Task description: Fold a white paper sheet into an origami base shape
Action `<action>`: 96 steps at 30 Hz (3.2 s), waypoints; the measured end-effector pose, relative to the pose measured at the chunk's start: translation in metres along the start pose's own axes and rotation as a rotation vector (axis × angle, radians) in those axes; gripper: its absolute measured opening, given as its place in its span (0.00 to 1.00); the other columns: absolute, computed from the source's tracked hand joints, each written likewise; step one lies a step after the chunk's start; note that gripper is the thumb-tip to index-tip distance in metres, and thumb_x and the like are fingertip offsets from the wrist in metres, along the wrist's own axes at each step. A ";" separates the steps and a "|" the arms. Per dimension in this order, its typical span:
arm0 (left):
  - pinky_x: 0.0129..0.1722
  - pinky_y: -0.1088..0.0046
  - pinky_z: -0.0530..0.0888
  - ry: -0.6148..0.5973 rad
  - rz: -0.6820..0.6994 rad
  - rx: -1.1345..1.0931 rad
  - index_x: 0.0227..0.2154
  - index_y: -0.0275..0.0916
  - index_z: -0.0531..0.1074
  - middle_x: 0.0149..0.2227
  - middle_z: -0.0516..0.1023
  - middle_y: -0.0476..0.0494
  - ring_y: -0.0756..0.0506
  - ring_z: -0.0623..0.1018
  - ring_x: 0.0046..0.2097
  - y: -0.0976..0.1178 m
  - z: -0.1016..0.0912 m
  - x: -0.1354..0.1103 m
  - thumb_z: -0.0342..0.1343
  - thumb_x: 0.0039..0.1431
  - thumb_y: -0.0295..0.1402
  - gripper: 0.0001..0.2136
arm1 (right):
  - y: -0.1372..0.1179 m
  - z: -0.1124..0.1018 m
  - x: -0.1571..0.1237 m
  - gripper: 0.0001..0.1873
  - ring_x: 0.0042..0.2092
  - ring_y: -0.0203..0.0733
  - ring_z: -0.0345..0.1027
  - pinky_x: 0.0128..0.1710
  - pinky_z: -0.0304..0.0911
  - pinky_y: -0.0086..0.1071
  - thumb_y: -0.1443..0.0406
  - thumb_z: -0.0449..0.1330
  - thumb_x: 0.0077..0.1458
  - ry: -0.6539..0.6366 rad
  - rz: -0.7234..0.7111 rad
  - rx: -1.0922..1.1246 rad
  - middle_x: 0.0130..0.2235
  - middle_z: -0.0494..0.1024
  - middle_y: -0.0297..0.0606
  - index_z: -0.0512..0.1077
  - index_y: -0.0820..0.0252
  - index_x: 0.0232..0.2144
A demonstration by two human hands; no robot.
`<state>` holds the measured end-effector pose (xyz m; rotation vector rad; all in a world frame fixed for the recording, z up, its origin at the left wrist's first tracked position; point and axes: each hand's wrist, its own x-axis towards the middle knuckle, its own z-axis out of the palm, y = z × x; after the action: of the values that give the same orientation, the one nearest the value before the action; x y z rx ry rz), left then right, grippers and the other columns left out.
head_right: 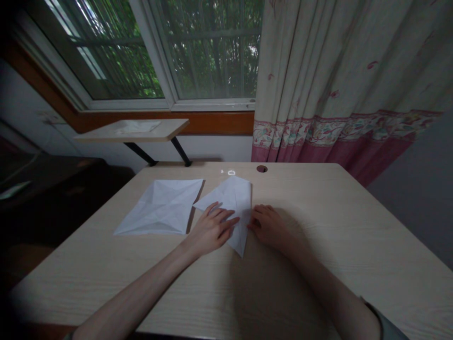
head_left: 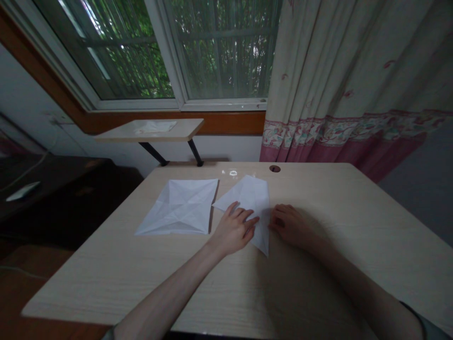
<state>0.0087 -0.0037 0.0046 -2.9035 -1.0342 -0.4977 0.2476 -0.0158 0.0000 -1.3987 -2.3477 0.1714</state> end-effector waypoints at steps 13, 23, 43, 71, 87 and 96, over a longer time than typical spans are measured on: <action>0.67 0.47 0.51 0.005 -0.015 -0.072 0.53 0.50 0.74 0.54 0.76 0.46 0.42 0.73 0.55 -0.006 0.002 0.000 0.51 0.67 0.36 0.14 | -0.004 -0.002 -0.001 0.08 0.39 0.41 0.70 0.46 0.62 0.38 0.72 0.60 0.53 -0.057 -0.083 0.137 0.33 0.77 0.34 0.71 0.56 0.25; 0.67 0.46 0.50 -0.020 -0.028 -0.111 0.53 0.50 0.74 0.55 0.76 0.45 0.43 0.72 0.57 -0.007 -0.001 0.001 0.50 0.68 0.36 0.15 | -0.010 -0.003 -0.004 0.09 0.40 0.41 0.71 0.49 0.61 0.40 0.69 0.64 0.54 -0.142 -0.115 0.223 0.33 0.76 0.32 0.69 0.56 0.24; 0.66 0.44 0.48 -0.016 -0.018 -0.103 0.52 0.50 0.75 0.54 0.77 0.46 0.41 0.73 0.55 -0.007 -0.003 0.001 0.50 0.67 0.37 0.14 | -0.017 -0.009 -0.006 0.08 0.39 0.41 0.70 0.53 0.54 0.40 0.69 0.65 0.50 -0.336 -0.126 0.329 0.30 0.76 0.30 0.71 0.56 0.22; 0.66 0.45 0.49 0.004 -0.008 -0.059 0.54 0.50 0.73 0.55 0.76 0.46 0.41 0.72 0.56 -0.007 0.005 0.000 0.49 0.69 0.39 0.15 | -0.002 0.003 -0.003 0.14 0.33 0.40 0.68 0.36 0.64 0.33 0.63 0.54 0.63 -0.133 -0.035 0.586 0.30 0.74 0.35 0.69 0.57 0.25; 0.65 0.44 0.51 0.006 -0.013 -0.045 0.53 0.49 0.74 0.54 0.77 0.45 0.40 0.73 0.55 -0.005 0.003 0.000 0.49 0.69 0.39 0.15 | 0.007 0.005 0.002 0.16 0.39 0.45 0.70 0.42 0.66 0.38 0.65 0.51 0.64 0.173 0.182 0.309 0.34 0.75 0.40 0.75 0.56 0.28; 0.66 0.45 0.51 0.007 -0.008 -0.043 0.53 0.49 0.74 0.54 0.77 0.46 0.41 0.73 0.55 -0.006 0.004 0.000 0.49 0.69 0.39 0.14 | 0.008 0.004 0.002 0.16 0.40 0.45 0.71 0.43 0.65 0.39 0.65 0.51 0.64 0.124 0.205 0.280 0.36 0.76 0.42 0.76 0.57 0.29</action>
<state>0.0062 0.0015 0.0000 -2.9335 -1.0476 -0.5367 0.2518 -0.0095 -0.0060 -1.4602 -1.9892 0.4397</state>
